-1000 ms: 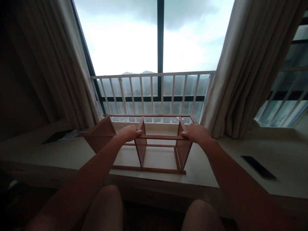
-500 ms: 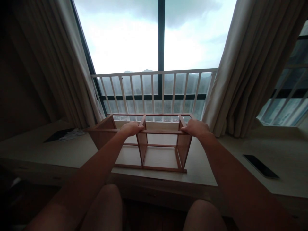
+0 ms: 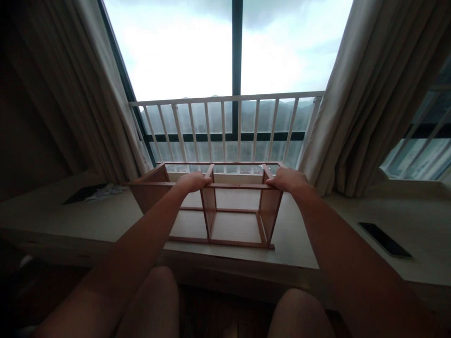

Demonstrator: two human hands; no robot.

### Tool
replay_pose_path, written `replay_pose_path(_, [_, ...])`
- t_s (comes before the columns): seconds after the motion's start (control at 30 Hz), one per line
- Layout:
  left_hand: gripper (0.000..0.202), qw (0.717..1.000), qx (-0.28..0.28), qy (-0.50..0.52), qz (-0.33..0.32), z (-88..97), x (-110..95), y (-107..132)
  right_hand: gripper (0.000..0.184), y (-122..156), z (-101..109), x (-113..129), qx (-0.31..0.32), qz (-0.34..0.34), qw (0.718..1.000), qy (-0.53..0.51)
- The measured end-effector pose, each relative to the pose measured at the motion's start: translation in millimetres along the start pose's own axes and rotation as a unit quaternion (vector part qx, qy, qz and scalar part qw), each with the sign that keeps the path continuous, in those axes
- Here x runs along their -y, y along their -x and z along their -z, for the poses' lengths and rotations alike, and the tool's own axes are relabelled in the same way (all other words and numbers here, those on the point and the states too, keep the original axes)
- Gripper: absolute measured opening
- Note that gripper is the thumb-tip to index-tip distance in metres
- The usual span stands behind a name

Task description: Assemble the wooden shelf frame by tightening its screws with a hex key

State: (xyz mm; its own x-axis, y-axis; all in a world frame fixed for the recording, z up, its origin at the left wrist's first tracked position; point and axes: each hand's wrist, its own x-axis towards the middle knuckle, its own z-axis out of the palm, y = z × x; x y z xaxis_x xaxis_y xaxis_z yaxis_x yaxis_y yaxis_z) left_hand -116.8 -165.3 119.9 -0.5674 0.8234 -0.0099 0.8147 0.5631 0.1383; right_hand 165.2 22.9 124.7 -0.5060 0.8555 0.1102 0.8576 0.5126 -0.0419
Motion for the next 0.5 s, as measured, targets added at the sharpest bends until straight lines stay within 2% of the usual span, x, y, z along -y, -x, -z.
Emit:
replay_pose_path(0.2, [0.065, 1.000, 0.008, -0.003, -0.005, -2.3, 1, -5, 0.054, -5, 1, 1, 0.035, -0.007, 0.999, 0.022])
replay_pose_path(0.5, [0.064, 1.000, 0.014, -0.011, -0.013, 0.2, 4, -5, 0.055, 13, 4, 5, 0.022, -0.026, 0.999, 0.019])
